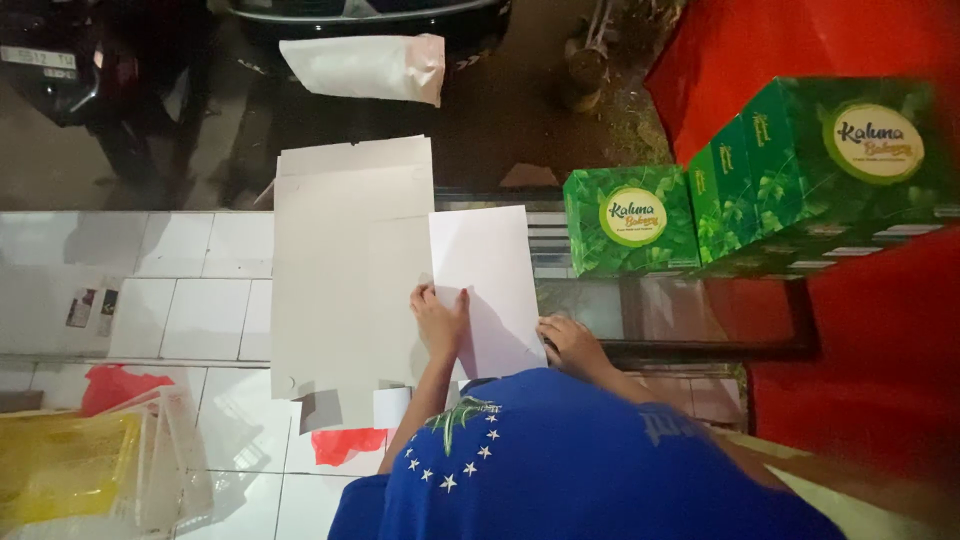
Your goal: Assembling cardboard cake boxes by folding them into shape.
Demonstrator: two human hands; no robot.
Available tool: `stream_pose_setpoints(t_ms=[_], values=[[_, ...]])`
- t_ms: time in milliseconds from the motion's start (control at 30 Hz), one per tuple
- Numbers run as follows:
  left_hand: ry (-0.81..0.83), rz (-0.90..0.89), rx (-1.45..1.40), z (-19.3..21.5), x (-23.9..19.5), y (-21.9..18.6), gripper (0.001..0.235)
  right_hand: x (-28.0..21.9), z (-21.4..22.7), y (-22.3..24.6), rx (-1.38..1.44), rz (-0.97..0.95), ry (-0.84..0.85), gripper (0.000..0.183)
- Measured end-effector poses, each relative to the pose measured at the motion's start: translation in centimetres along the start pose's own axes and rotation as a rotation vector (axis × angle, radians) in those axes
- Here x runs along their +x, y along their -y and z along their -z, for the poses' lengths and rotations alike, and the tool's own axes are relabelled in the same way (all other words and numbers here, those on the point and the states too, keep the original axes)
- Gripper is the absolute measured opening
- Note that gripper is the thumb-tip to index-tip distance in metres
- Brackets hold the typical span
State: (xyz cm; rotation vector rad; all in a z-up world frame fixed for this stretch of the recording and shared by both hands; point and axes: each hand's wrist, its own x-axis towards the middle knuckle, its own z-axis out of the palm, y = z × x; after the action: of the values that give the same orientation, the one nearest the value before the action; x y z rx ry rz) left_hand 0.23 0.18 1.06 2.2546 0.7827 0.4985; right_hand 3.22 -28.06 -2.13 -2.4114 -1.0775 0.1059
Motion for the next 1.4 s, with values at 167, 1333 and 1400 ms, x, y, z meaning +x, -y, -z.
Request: stream_pose_setpoints(t_ms=[167, 1333, 1400], values=[[0.047, 0.015, 0.020, -1.3, 2.8, 4.5, 0.050, 3.2, -2.6, -2.9, 0.357, -0.290, -0.018, 0.054], [0.477, 0.325, -0.804, 1.6, 6.5, 11.1, 0.036, 13.7, -2.3, 2.4, 1.714, -0.756, 0.239, 0.058], [0.404, 0.278, -0.742, 1.7, 6.4, 11.1, 0.036, 14.5, -4.4, 0.9, 1.541, -0.758, 0.170, 0.059]])
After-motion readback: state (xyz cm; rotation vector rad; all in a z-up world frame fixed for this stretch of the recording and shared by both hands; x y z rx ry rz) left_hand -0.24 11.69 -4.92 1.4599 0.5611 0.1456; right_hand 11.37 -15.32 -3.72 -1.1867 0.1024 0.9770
